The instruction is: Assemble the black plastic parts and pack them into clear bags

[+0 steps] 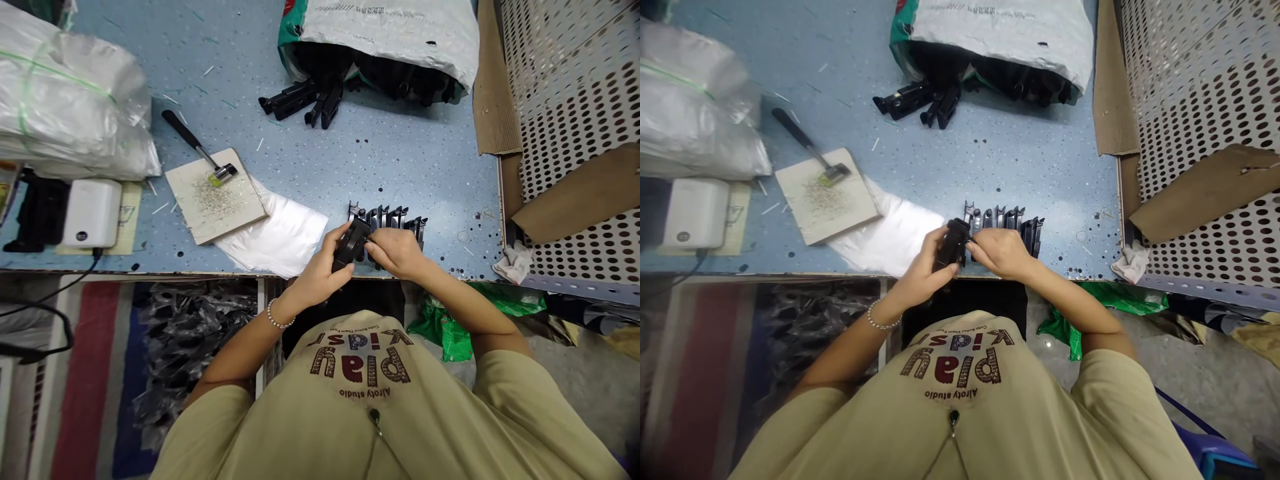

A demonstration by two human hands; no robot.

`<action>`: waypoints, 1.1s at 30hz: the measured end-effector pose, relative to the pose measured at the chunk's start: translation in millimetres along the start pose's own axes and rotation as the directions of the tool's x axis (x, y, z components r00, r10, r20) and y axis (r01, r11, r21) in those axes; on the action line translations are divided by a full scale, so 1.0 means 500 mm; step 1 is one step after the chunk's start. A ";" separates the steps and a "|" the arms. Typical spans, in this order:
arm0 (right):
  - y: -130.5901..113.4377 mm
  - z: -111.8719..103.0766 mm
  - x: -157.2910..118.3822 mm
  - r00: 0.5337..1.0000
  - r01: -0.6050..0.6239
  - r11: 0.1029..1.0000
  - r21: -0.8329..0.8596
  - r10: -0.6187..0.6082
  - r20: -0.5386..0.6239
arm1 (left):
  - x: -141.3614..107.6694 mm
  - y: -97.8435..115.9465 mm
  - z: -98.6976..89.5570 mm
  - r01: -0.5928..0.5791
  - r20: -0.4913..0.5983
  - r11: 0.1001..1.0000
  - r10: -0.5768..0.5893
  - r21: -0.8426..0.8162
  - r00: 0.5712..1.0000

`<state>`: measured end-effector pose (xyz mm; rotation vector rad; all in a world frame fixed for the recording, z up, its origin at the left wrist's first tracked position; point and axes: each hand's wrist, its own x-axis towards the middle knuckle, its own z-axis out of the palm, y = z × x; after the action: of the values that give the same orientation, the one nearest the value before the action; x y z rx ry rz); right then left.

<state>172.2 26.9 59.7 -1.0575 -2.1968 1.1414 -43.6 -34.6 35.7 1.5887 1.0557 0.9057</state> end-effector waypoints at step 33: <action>-0.027 -0.074 0.073 0.959 0.255 0.884 -0.393 -0.179 0.220 | 0.005 -0.019 -0.002 0.164 0.023 0.949 -0.164 -0.268 0.986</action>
<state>169.3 68.9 93.0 -0.8570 -2.7042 0.7015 -45.7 -30.8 27.1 1.2563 1.0017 0.8937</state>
